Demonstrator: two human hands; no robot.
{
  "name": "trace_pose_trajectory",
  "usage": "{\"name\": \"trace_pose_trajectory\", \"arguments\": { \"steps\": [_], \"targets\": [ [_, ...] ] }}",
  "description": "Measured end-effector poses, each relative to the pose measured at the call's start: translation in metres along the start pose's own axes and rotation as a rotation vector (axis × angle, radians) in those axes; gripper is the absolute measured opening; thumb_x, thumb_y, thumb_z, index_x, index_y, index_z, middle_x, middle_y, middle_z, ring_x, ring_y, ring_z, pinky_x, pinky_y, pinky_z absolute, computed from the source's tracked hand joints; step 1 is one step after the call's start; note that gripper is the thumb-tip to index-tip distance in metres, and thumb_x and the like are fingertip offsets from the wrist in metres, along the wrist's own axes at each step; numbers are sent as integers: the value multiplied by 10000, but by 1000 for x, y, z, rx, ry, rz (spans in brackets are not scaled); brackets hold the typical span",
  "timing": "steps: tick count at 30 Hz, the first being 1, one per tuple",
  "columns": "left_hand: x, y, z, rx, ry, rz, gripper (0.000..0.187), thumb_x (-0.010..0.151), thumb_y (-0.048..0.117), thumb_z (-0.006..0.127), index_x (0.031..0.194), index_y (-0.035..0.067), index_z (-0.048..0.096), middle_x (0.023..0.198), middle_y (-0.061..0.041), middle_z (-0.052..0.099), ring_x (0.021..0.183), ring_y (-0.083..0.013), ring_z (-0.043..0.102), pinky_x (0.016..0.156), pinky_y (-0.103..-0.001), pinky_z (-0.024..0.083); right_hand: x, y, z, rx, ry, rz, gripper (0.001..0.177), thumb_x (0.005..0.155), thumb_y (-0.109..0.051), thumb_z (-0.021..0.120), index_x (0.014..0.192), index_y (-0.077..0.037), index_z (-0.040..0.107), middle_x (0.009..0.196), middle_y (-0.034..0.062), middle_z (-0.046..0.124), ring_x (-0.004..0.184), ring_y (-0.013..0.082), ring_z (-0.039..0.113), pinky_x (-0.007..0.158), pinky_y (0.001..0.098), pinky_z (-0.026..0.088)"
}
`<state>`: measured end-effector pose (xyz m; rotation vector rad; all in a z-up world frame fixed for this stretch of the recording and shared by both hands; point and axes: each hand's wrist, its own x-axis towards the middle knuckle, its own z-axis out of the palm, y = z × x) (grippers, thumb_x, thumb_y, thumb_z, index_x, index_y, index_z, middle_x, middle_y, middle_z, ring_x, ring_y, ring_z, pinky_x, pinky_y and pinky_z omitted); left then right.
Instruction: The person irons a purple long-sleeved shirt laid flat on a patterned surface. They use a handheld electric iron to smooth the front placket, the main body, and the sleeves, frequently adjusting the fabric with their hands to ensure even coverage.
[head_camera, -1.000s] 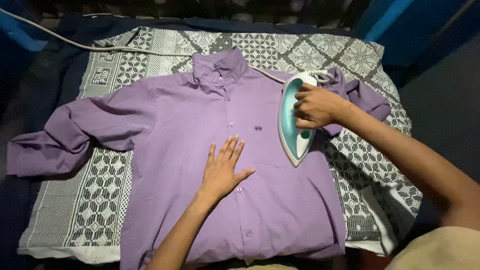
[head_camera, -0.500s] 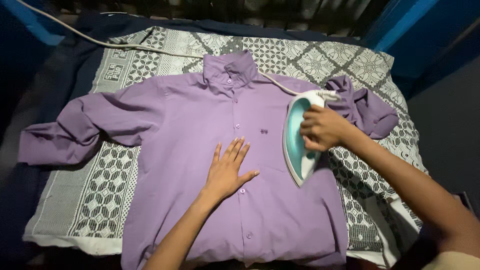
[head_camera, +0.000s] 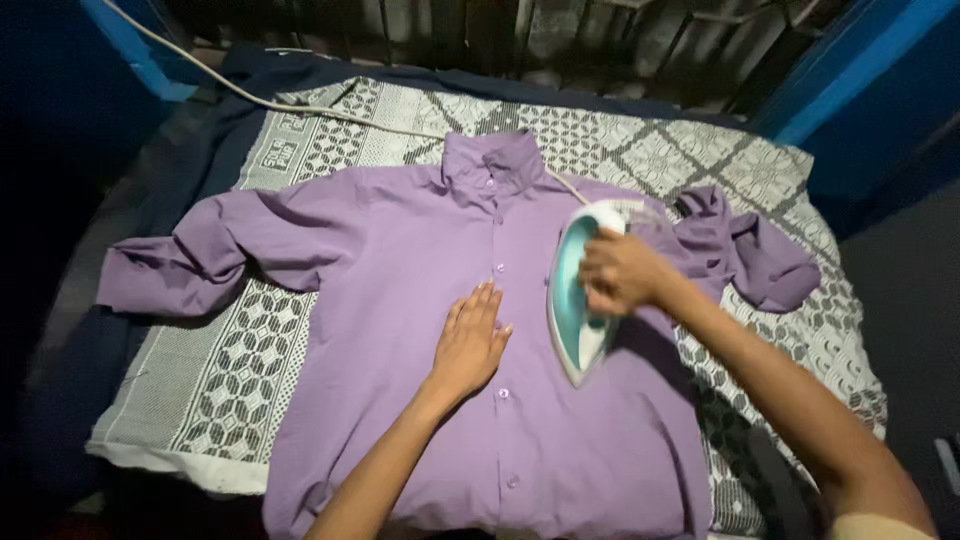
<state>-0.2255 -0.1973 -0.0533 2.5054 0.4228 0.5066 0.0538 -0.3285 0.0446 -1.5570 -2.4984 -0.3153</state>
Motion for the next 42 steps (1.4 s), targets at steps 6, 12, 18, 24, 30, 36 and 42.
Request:
{"name": "trace_pose_trajectory", "arguments": {
  "steps": [6,12,18,24,30,36,42],
  "targets": [
    [1,1,-11,-54,-38,2,581,1027,293,509,1509,-12,396,1616,-191,357,1525,-313,278,1234,-481,169,24,15,-4,-117,-72,132,298,725,-366,607,634,-93,681,663,57,623,736,244,572,817,433,451],
    [6,-7,-17,-181,-83,-35,573,1010,247,508,1519,9,397,1623,-188,353,1533,-313,265,1237,-480,169,37,-29,3,24,7,-44,265,722,-358,623,659,-102,654,659,56,574,731,250,572,783,424,441],
    [4,-17,-18,-273,-91,0,627,904,49,488,1517,-9,371,1619,-212,350,1534,-336,264,1232,-481,167,55,12,12,-135,-2,51,310,802,-390,605,666,-116,658,670,50,576,745,251,575,824,429,437],
    [10,-18,-42,-625,-90,-215,616,890,-25,414,1497,77,453,1526,-192,508,1462,-325,434,1209,-394,320,62,-22,11,-36,-112,112,340,735,-441,610,634,-130,701,656,43,636,727,252,599,817,421,441],
    [10,-14,-45,-574,-90,-220,577,910,-21,431,1477,77,481,1488,-207,534,1414,-345,466,1182,-399,340,64,-13,20,-137,56,78,332,757,-419,618,744,-111,741,742,54,675,714,220,575,787,406,424],
    [10,-13,-48,-678,-93,-214,507,955,24,445,1459,69,480,1482,-192,552,1420,-324,486,1183,-400,351,72,-42,3,-54,81,113,247,712,-341,596,662,-119,692,650,30,603,695,236,560,753,393,411],
    [10,-18,-37,-640,-57,-170,490,962,30,457,1449,56,503,1475,-188,569,1408,-329,508,1176,-406,371,68,-47,5,-56,-52,118,318,740,-388,632,594,-112,687,604,53,595,681,249,575,755,405,428]
  ]
}}
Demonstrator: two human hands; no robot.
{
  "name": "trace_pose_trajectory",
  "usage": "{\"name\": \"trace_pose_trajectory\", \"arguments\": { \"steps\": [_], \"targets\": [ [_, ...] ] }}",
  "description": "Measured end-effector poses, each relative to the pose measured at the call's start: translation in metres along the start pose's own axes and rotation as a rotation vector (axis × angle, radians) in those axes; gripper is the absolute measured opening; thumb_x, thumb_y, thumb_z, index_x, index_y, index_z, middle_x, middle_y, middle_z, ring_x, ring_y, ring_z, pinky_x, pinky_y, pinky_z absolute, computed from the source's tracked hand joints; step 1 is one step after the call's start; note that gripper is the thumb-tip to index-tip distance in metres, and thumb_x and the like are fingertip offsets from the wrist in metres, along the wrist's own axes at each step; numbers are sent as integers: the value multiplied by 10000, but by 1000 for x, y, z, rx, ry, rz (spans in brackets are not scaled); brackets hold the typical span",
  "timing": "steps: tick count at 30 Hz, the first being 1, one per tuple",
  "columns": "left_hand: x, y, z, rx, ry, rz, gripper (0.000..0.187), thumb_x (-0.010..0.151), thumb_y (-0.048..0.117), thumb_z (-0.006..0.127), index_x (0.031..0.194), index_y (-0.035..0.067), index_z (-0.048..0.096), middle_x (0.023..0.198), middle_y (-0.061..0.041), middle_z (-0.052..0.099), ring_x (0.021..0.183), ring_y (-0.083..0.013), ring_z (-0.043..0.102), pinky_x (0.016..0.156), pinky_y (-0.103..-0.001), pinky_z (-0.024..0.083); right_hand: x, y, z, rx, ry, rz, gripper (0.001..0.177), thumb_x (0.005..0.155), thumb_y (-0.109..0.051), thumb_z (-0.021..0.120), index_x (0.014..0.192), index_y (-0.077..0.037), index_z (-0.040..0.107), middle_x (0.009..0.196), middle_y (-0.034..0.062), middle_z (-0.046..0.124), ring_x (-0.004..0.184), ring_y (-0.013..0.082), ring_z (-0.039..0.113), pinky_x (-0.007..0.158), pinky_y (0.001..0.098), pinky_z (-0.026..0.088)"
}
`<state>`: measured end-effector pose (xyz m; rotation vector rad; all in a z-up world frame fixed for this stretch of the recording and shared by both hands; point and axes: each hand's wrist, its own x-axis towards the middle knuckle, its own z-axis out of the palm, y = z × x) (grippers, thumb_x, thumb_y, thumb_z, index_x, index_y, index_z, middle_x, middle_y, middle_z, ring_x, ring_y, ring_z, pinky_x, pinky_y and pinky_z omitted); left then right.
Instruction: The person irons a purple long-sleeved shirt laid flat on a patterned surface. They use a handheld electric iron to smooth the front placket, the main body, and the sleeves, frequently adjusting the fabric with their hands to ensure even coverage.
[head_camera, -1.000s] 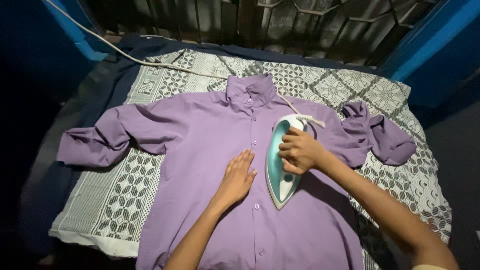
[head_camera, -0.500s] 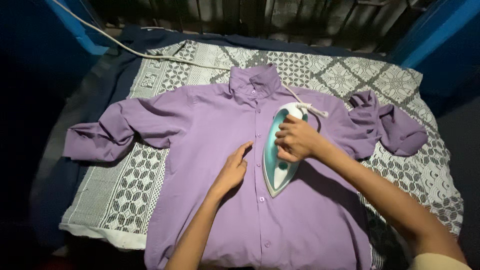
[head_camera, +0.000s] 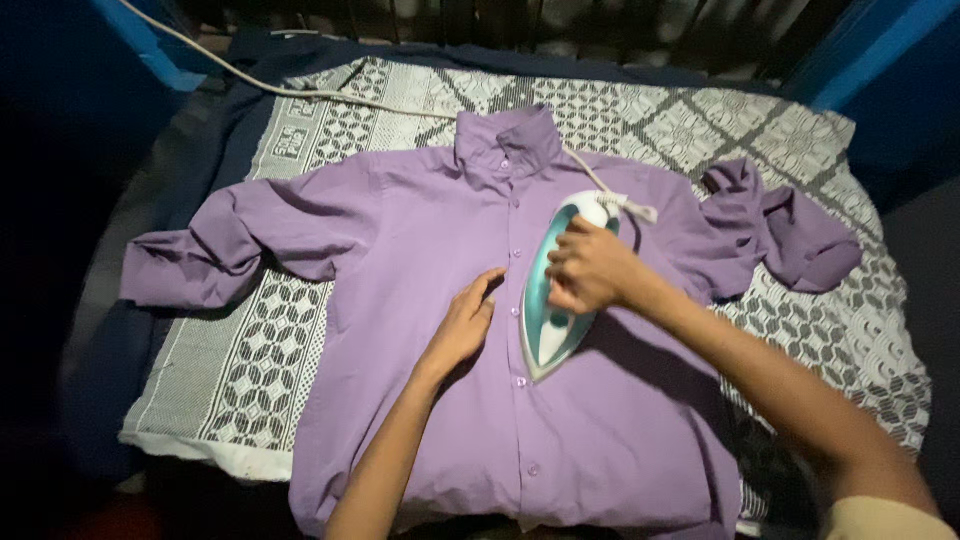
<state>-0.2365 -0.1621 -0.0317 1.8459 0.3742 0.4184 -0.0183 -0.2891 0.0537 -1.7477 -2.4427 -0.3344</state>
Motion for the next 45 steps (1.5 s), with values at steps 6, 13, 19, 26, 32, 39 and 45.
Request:
{"name": "trace_pose_trajectory", "arguments": {
  "steps": [6,13,19,26,32,39,45],
  "targets": [
    [-1,4,-2,40,-5,-14,453,1003,100,464,1452,62,505,1453,-183,587,1381,-335,528,1155,-410,390,0,48,-9,-111,7,25,382,822,-409,578,631,-98,691,645,52,632,692,257,592,787,427,428],
    [-2,5,1,179,-10,-3,430,1029,182,474,1447,84,514,1504,-135,547,1417,-324,456,1186,-418,315,-30,11,-32,-112,-247,45,413,795,-431,550,585,-106,693,617,69,643,678,268,605,798,423,438],
    [-2,-7,5,233,-17,70,431,1023,170,486,1442,75,513,1528,-143,518,1448,-334,423,1201,-444,284,-71,30,-26,-67,-104,79,372,754,-394,550,705,-90,759,655,54,656,682,230,572,799,396,437],
    [0,-9,4,247,-23,63,447,1017,161,482,1457,85,499,1544,-137,496,1465,-322,404,1213,-437,269,-66,73,-17,-153,-19,150,327,752,-369,597,675,-94,755,653,45,649,736,239,589,791,399,435],
    [-2,2,1,226,-36,23,439,1033,192,463,1461,96,494,1543,-121,498,1462,-306,404,1214,-434,262,-54,62,1,3,43,-19,280,728,-323,588,693,-88,737,686,63,649,735,238,596,824,412,462],
    [0,1,0,159,-24,-41,445,1040,199,448,1470,85,479,1530,-128,508,1451,-312,412,1197,-421,287,-10,111,25,-49,122,5,318,770,-343,555,733,-84,737,690,68,646,715,230,570,816,413,433],
    [3,5,-5,36,-31,2,444,1028,150,463,1456,34,472,1493,-185,549,1421,-329,489,1174,-401,364,22,130,28,-164,69,66,328,795,-368,563,679,-105,719,669,39,638,730,224,582,818,394,432]
  ]
}}
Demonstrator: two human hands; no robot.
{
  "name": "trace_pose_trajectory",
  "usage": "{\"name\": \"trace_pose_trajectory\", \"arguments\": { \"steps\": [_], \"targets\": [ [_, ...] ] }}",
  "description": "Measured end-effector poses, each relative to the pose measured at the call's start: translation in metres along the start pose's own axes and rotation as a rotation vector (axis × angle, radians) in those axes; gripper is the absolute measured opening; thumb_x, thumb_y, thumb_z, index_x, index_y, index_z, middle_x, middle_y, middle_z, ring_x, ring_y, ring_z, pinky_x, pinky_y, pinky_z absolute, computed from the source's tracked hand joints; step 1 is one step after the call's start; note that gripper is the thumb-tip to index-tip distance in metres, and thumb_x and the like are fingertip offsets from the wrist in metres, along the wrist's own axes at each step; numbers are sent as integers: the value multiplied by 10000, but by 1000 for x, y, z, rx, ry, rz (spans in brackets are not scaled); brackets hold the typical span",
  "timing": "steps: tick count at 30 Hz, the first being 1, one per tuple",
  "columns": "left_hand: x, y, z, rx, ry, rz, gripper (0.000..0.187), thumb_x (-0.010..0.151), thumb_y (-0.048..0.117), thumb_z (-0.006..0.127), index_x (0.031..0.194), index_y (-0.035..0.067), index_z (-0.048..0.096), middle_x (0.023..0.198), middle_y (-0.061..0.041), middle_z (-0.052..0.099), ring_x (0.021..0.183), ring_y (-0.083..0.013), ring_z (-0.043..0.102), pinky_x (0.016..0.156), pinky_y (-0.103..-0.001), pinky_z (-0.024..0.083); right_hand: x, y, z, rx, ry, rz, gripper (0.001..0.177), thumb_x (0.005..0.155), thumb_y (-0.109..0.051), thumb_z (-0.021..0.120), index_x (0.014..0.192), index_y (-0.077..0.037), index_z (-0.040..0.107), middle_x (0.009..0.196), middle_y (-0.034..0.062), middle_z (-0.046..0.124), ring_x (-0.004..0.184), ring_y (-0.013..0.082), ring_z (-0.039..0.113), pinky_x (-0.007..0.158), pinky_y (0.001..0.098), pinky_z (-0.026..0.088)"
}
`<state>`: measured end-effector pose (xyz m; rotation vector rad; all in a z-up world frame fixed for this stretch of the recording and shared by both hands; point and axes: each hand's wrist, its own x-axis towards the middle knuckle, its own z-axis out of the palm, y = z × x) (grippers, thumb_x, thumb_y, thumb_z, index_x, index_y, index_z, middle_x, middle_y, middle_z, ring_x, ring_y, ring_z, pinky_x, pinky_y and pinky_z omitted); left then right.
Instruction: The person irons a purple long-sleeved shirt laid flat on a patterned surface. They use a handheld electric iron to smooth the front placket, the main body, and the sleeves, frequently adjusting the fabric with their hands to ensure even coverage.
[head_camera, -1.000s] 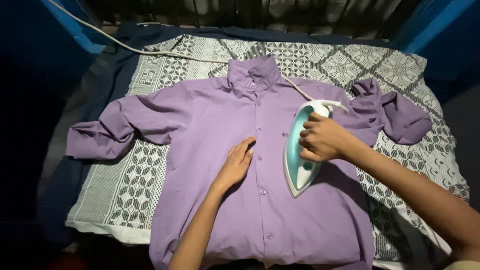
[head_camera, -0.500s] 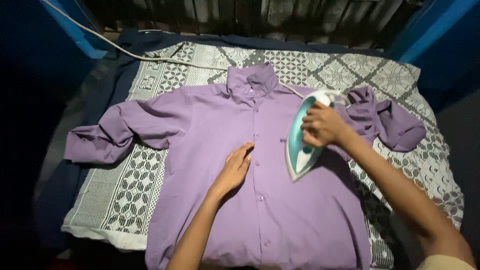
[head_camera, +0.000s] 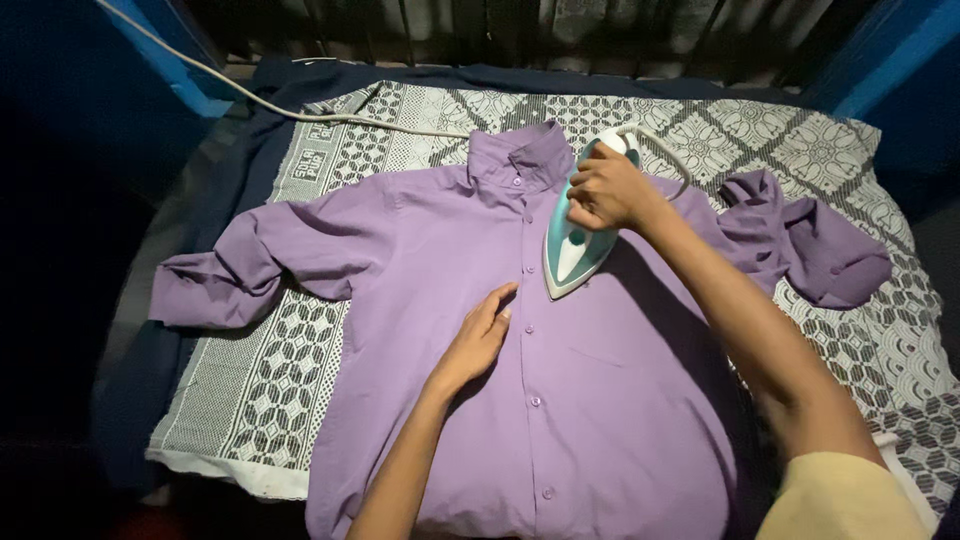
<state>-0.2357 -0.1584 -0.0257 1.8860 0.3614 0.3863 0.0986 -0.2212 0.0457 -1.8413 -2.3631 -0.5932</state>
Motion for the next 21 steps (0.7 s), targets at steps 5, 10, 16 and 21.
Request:
{"name": "trace_pose_trajectory", "arguments": {
  "steps": [5,10,16,21],
  "targets": [
    [1,5,-2,-30,2,-72,445,1025,144,444,1456,38,474,1494,-188,544,1429,-323,479,1179,-394,353,-6,-27,-1,24,63,29,336,822,-379,572,685,-129,751,655,22,651,678,199,589,790,383,429],
    [1,0,-1,-74,7,-77,442,1039,155,422,1462,40,471,1504,-183,545,1433,-307,489,1180,-385,366,-4,-37,-8,-15,128,78,318,794,-377,596,705,-127,771,684,17,667,728,207,614,816,380,436],
    [0,2,-2,-109,-3,-82,437,1047,171,423,1460,36,470,1508,-176,542,1434,-288,489,1176,-379,363,-5,-51,-19,-36,95,104,319,787,-386,608,661,-129,750,676,26,669,721,214,621,821,384,444],
    [0,-3,1,-65,-10,-76,426,1060,185,428,1453,30,482,1498,-173,557,1425,-289,501,1173,-379,376,-7,-42,-11,-21,56,106,319,754,-378,593,623,-119,725,644,46,654,680,246,609,807,394,447]
  ]
}}
